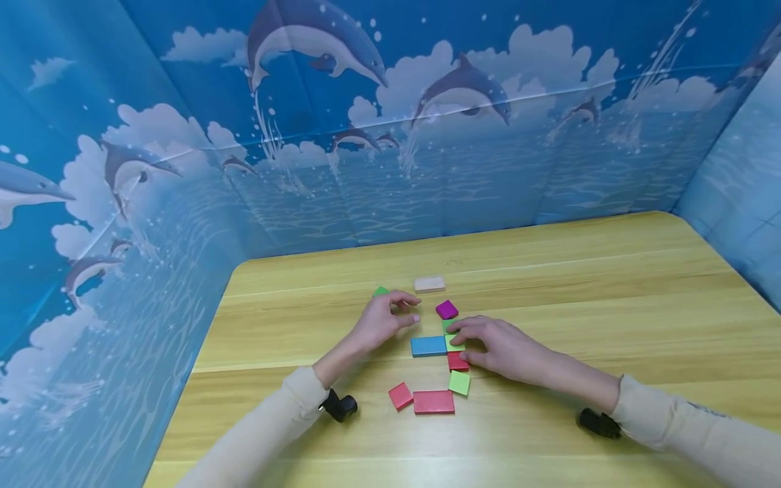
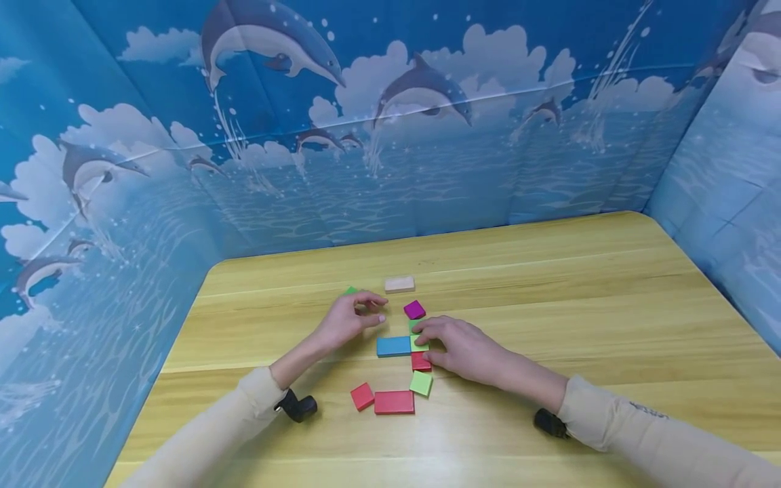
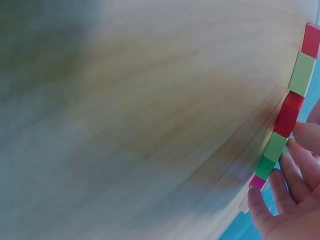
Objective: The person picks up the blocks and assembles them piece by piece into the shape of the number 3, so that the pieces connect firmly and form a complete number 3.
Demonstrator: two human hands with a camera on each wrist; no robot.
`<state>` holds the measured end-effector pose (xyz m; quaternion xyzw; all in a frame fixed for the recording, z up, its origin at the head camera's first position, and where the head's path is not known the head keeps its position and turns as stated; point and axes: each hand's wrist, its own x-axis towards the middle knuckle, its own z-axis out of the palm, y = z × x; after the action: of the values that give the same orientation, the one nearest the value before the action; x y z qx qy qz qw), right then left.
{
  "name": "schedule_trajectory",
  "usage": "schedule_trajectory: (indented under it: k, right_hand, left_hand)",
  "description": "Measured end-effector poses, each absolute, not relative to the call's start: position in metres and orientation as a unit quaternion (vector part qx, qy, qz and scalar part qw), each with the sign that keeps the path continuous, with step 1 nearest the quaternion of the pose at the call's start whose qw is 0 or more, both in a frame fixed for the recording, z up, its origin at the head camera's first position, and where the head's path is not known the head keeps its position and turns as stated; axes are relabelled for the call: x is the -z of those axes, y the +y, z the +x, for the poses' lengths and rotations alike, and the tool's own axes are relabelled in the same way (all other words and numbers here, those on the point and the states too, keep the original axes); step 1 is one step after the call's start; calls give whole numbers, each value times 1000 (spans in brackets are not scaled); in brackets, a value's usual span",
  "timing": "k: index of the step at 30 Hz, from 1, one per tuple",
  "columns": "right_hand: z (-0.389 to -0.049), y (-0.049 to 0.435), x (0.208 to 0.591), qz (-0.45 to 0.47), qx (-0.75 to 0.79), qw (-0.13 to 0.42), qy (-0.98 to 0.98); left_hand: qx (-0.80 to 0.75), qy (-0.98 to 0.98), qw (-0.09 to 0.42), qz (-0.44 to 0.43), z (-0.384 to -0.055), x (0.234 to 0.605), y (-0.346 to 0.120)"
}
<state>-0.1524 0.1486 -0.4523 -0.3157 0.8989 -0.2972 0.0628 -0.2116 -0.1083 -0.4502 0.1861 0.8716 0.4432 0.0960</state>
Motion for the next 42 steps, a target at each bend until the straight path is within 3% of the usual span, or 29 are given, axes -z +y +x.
schedule_trajectory:
  k: [10,20,42]
  right_hand:
    - [-151,149,452,-322,297,64,897]
    - [-151,150,452,-319,296,60,898]
    - [-150,150,453,-312,305,66,897]
  left_hand:
    - [-416,889,66,181,-237,444,-106]
    - [-428,889,69,151,-252,448,-96]
    - [-458,878,58,125,-258,464,-77]
